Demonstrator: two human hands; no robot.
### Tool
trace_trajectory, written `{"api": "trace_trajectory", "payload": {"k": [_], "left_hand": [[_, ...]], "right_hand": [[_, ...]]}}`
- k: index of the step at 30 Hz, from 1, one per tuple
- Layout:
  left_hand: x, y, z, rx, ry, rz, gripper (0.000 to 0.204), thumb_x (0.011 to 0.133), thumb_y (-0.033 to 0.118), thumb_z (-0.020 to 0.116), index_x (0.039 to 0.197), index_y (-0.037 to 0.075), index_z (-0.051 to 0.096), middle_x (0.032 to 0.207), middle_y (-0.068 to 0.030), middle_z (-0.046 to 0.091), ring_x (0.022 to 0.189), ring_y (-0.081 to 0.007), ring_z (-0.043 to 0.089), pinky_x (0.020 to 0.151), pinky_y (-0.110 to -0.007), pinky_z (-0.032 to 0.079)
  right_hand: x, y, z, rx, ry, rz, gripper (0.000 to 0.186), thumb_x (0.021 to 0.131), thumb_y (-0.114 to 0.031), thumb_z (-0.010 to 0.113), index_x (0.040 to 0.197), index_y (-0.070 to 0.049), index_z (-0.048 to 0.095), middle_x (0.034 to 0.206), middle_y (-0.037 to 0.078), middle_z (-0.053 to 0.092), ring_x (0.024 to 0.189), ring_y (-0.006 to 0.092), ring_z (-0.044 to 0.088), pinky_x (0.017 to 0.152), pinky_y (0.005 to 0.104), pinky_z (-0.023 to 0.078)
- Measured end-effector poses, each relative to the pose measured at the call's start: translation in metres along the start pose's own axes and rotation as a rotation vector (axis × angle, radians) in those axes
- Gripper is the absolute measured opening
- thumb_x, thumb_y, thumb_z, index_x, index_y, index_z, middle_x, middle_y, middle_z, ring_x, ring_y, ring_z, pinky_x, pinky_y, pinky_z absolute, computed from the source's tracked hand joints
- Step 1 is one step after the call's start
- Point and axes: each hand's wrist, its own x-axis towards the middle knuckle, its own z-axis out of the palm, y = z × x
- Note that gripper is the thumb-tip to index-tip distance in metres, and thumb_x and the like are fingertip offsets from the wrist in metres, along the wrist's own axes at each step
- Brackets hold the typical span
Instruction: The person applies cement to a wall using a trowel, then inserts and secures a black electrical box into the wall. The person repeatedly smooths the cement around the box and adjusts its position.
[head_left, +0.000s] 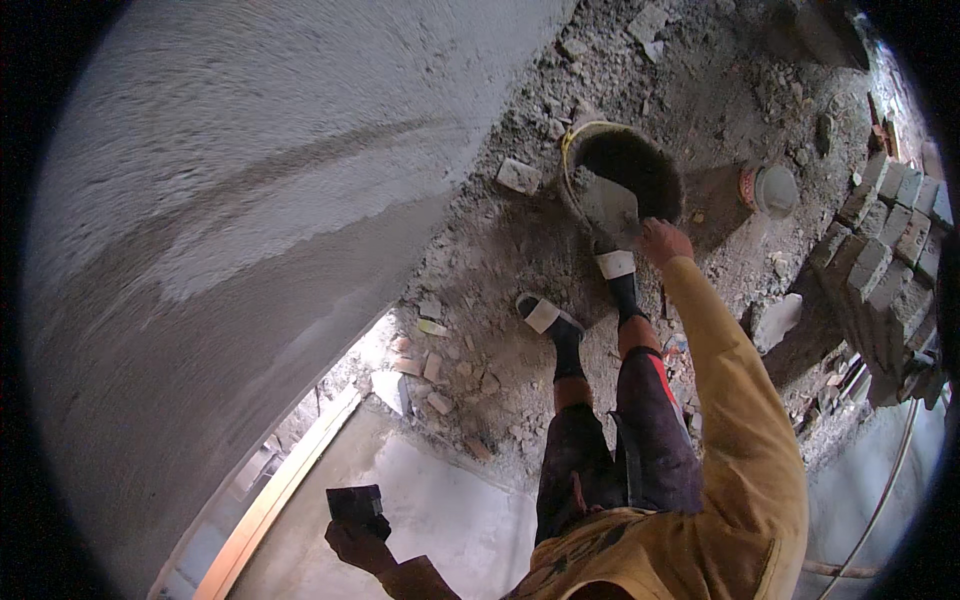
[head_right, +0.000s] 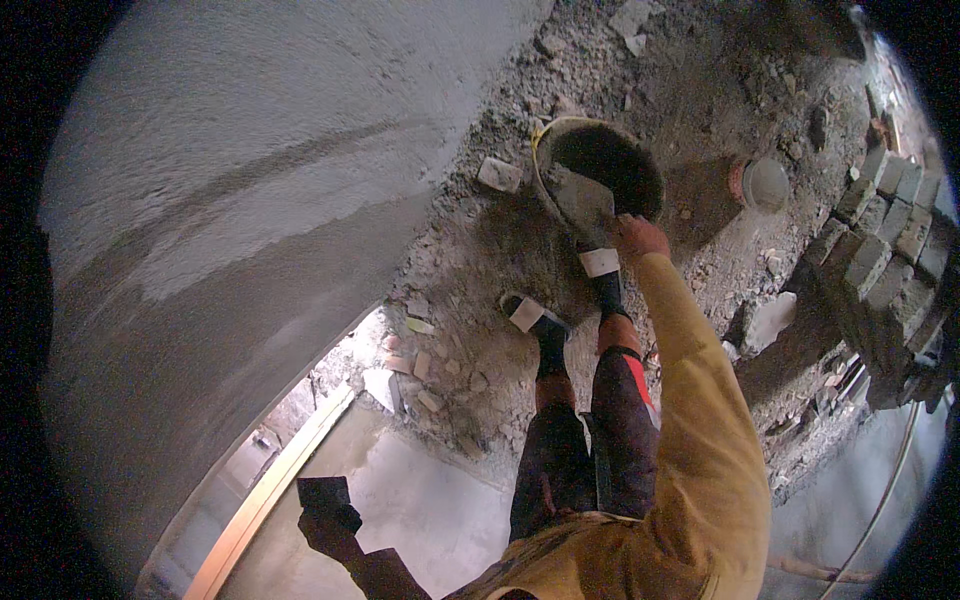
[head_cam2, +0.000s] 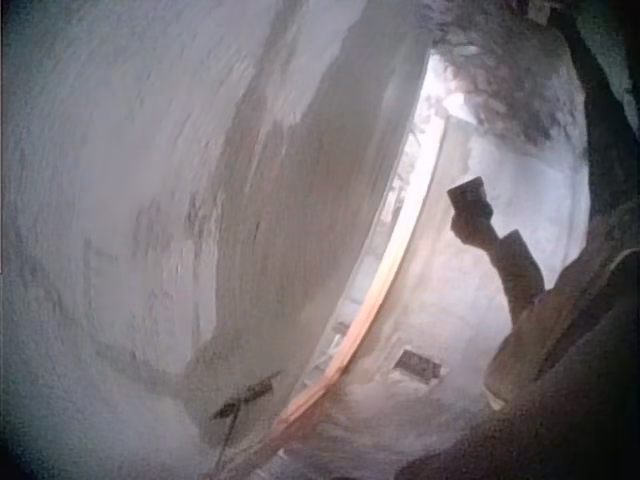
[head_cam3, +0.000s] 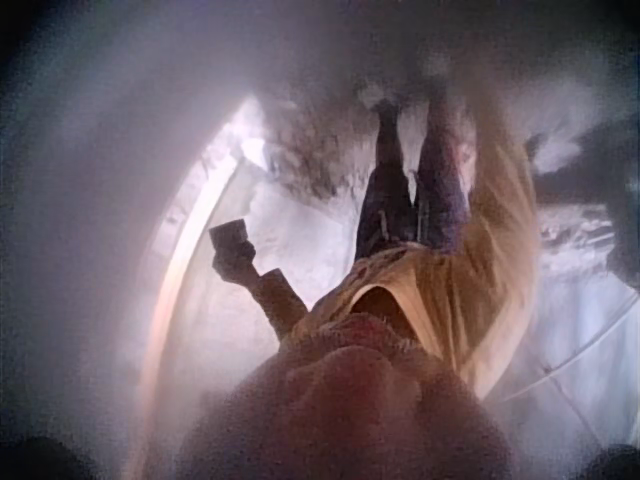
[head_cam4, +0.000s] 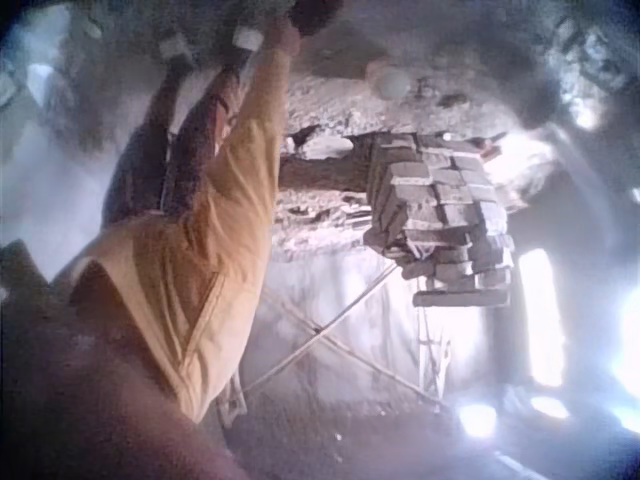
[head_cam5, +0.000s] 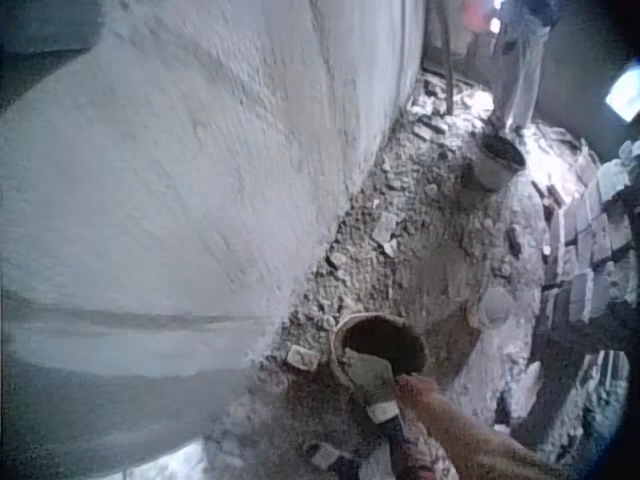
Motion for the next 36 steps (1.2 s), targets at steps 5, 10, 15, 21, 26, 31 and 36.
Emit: {"api": "trace_trajectory", "payload": {"k": [5,10,15,21,26,31,36], "left_hand": [[-0.007,0.021,-0.029,-0.230,0.091,-0.051,0.016,0.087,0.012,0.051,0.082,-0.003,0.055,0.086,-0.0169,0.056,0.082,-0.0336,0.051,0.076,-0.044,0.042],[-0.003,0.008,-0.053,-0.290,0.114,0.038,0.017,0.086,0.011,0.051,0.074,-0.001,0.054,0.076,-0.0170,0.055,0.079,-0.0348,0.050,0.070,-0.044,0.040],[-0.022,-0.014,-0.053,-0.488,0.403,0.029,0.020,0.086,0.013,0.053,0.070,0.000,0.052,0.073,-0.0171,0.054,0.074,-0.0363,0.049,0.070,-0.045,0.040],[-0.041,-0.080,-0.043,-0.518,0.463,-0.092,0.010,0.081,0.014,0.057,0.080,0.005,0.062,0.079,-0.0138,0.059,0.079,-0.0352,0.055,0.073,-0.046,0.043],[-0.069,-0.097,0.006,-0.629,0.568,-0.267,0.014,0.080,0.015,0.059,0.086,0.004,0.065,0.085,-0.0149,0.063,0.082,-0.0357,0.057,0.075,-0.047,0.044],[-0.086,-0.102,0.041,-0.636,0.552,-0.388,0.015,0.081,0.014,0.061,0.091,0.005,0.067,0.090,-0.0164,0.064,0.087,-0.0367,0.059,0.078,-0.046,0.045],[-0.092,-0.113,0.067,-0.706,0.612,-0.386,0.017,0.083,0.017,0.061,0.092,0.003,0.066,0.088,-0.0158,0.064,0.085,-0.0360,0.059,0.077,-0.047,0.045]], "right_hand": [[-0.057,0.037,-0.045,-0.038,0.192,-0.101,0.049,0.080,-0.038,0.061,0.122,-0.013,0.056,0.111,0.016,0.061,0.103,0.0353,0.058,0.086,0.0433,0.047],[-0.142,0.001,-0.139,0.013,0.391,-0.260,0.046,0.078,-0.036,0.063,0.118,-0.013,0.057,0.108,0.015,0.062,0.101,0.0343,0.059,0.087,0.0429,0.047],[-0.213,-0.031,-0.220,-0.128,0.403,-0.539,0.046,0.077,-0.034,0.066,0.116,-0.010,0.058,0.108,0.015,0.063,0.101,0.0348,0.059,0.087,0.0412,0.047],[-0.385,-0.143,-0.324,-0.183,0.437,-0.901,0.035,0.073,-0.025,0.071,0.101,-0.005,0.065,0.093,0.014,0.066,0.085,0.0287,0.064,0.073,0.0394,0.050],[-0.546,-0.291,-0.424,-0.140,0.387,-0.999,0.023,0.076,-0.018,0.071,0.093,-0.004,0.066,0.080,0.011,0.065,0.072,0.0196,0.062,0.067,0.0324,0.050],[-0.642,-0.419,-0.500,-0.228,0.745,-1.443,0.023,0.082,-0.022,0.066,0.090,-0.001,0.064,0.076,0.009,0.063,0.070,0.0121,0.056,0.066,0.0304,0.048],[-0.718,-0.520,-0.489,-0.465,1.565,-1.555,0.026,0.082,-0.027,0.063,0.103,-0.011,0.062,0.092,0.009,0.062,0.085,0.0278,0.062,0.074,0.0377,0.051]]}}
